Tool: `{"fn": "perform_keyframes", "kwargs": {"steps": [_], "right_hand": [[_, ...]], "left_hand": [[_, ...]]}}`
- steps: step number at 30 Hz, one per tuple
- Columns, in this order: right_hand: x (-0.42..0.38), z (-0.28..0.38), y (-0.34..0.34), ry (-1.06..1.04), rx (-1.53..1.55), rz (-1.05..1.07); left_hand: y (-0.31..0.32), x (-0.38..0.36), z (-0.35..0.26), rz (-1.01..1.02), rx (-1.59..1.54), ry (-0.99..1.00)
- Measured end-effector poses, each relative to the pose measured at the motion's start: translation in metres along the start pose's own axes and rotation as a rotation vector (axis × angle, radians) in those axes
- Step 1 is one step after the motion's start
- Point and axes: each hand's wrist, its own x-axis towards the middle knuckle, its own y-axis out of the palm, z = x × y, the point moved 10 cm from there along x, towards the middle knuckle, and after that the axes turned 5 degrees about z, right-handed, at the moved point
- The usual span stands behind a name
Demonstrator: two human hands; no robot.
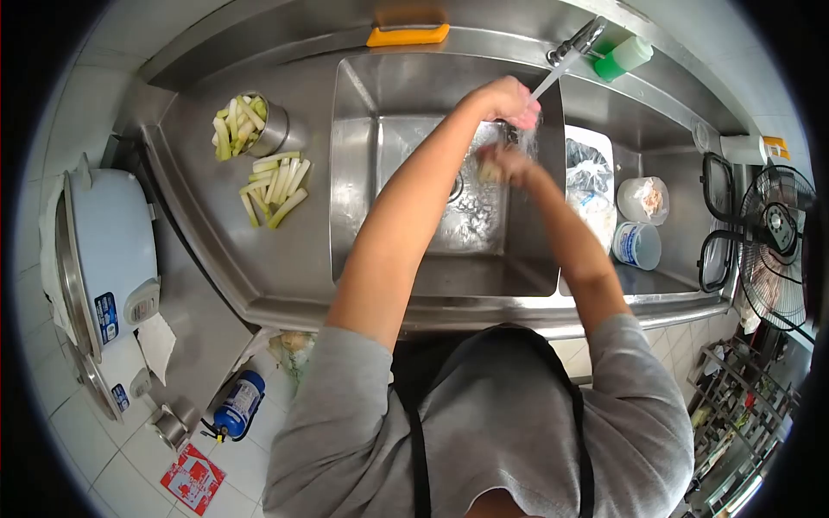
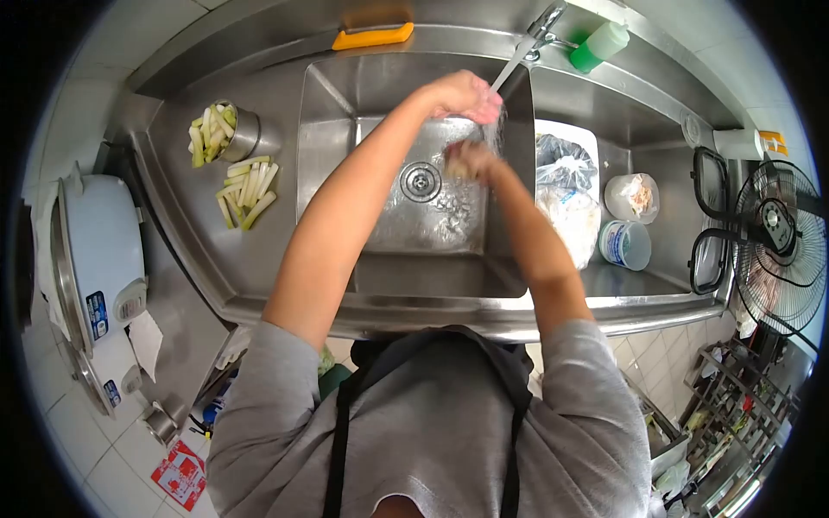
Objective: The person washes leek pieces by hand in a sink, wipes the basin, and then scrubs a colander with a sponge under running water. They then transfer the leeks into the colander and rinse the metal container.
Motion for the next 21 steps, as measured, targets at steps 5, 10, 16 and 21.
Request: {"fn": "perform_keyframes", "kwargs": {"steps": [5,10,16,21], "right_hand": [[-0.037,0.122,-0.005,-0.310,0.265,0.187],[-0.038,0.105,0.015,-0.206,0.250,0.315],[-0.026,-0.005,0.207,-0.439,-0.715,0.215],[0.010,-0.033,0.130,-0.087,-0.627,-0.132]], "left_hand": [[-0.001,-0.006,-0.008,-0.039,0.100,-0.024],[-0.008,-0.010,-0.009,0.014,0.180,-0.027],[-0.031,-0.013,-0.009,0.026,0.323,-0.095],[-0.059,-0.043,0.007,-0.111,0.321,-0.107]]}}
